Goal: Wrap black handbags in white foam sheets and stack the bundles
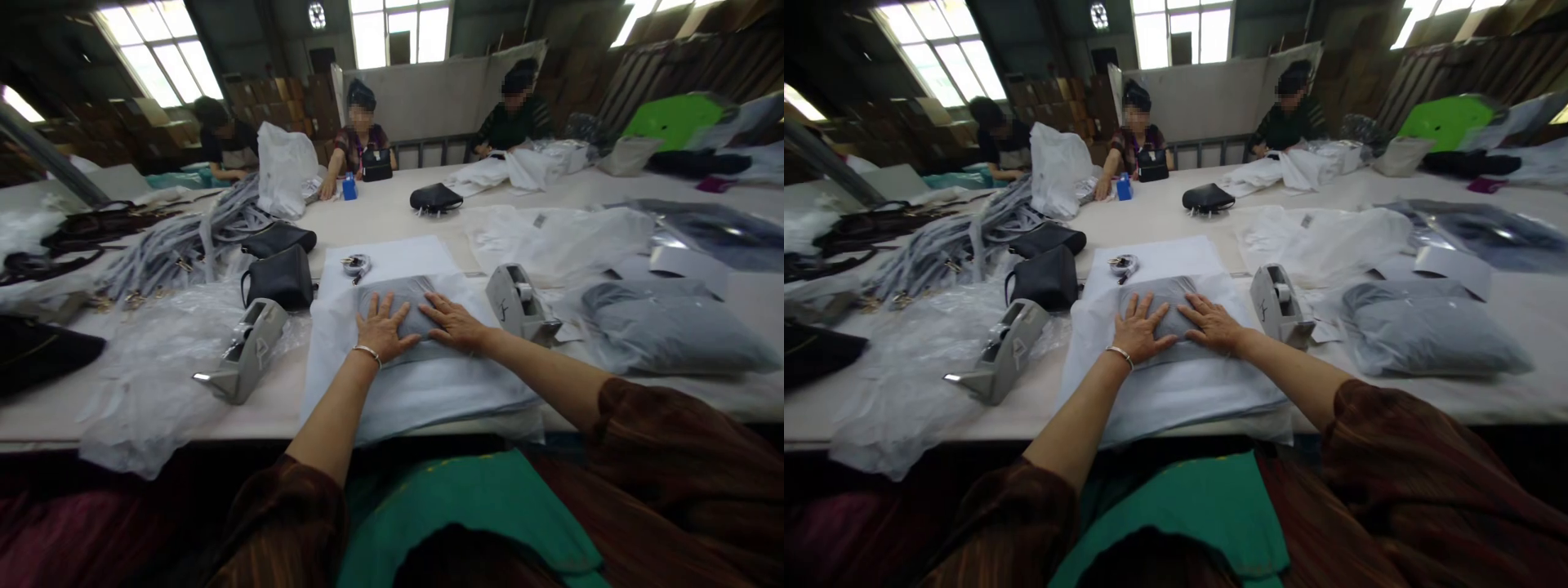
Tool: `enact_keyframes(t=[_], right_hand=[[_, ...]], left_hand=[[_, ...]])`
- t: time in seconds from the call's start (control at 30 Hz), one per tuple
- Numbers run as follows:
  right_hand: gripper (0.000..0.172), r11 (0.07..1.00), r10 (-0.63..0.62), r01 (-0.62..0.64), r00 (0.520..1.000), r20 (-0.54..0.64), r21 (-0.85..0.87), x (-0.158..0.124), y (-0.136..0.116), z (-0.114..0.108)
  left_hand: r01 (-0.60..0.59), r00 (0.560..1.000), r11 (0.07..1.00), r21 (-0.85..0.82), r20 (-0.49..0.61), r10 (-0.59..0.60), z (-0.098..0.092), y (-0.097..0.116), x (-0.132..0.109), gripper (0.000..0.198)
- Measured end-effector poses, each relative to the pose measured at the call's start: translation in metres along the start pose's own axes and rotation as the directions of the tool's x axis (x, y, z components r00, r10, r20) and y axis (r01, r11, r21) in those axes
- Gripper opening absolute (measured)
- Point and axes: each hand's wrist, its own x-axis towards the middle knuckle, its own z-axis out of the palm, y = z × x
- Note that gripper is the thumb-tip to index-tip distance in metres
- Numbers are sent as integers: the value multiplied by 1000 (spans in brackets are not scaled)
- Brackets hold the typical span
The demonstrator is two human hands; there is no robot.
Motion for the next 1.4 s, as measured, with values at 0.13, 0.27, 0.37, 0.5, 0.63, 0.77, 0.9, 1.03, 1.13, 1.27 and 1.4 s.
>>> enact_keyframes(t=[0.13,0.27,0.37,0.5,0.63,0.77,0.9,1.03,1.13,1.27,1.4], right_hand=[[66,994,-90,85,994,-64,-68,9,-24,-11],[67,996,-83,81,994,-74,-38,19,-41,0],[75,998,-61,59,994,-85,-20,19,-39,15],[83,994,-111,109,989,-94,-30,15,-35,20],[86,993,-110,108,992,-63,-41,15,-39,13],[82,994,-95,92,994,-45,-64,16,-42,11],[80,994,-95,93,995,-40,-65,18,-42,12],[80,994,-93,90,995,-38,-66,19,-42,11],[80,993,-92,90,995,-35,-75,20,-44,9],[80,992,-91,89,996,-21,-85,20,-45,6],[81,992,-90,89,996,-7,-91,21,-45,4]], left_hand=[[5,1000,999,43,5,-6,1,1,1,80],[-14,1000,997,82,14,13,6,2,1,81],[-40,999,995,88,-20,42,13,3,-3,83],[-34,997,997,66,-68,39,22,-6,-15,84],[-20,997,1000,21,-74,21,30,-28,-31,92],[39,999,999,-29,17,-39,32,-58,-51,94],[83,970,996,-12,229,-78,5,-93,-67,81],[132,926,990,57,350,-144,-52,-111,-60,69],[103,985,994,40,135,-108,-80,-95,-33,66],[-133,956,990,-53,-272,113,-62,-52,18,59],[-1,978,988,-154,-206,-31,0,-45,47,62]])
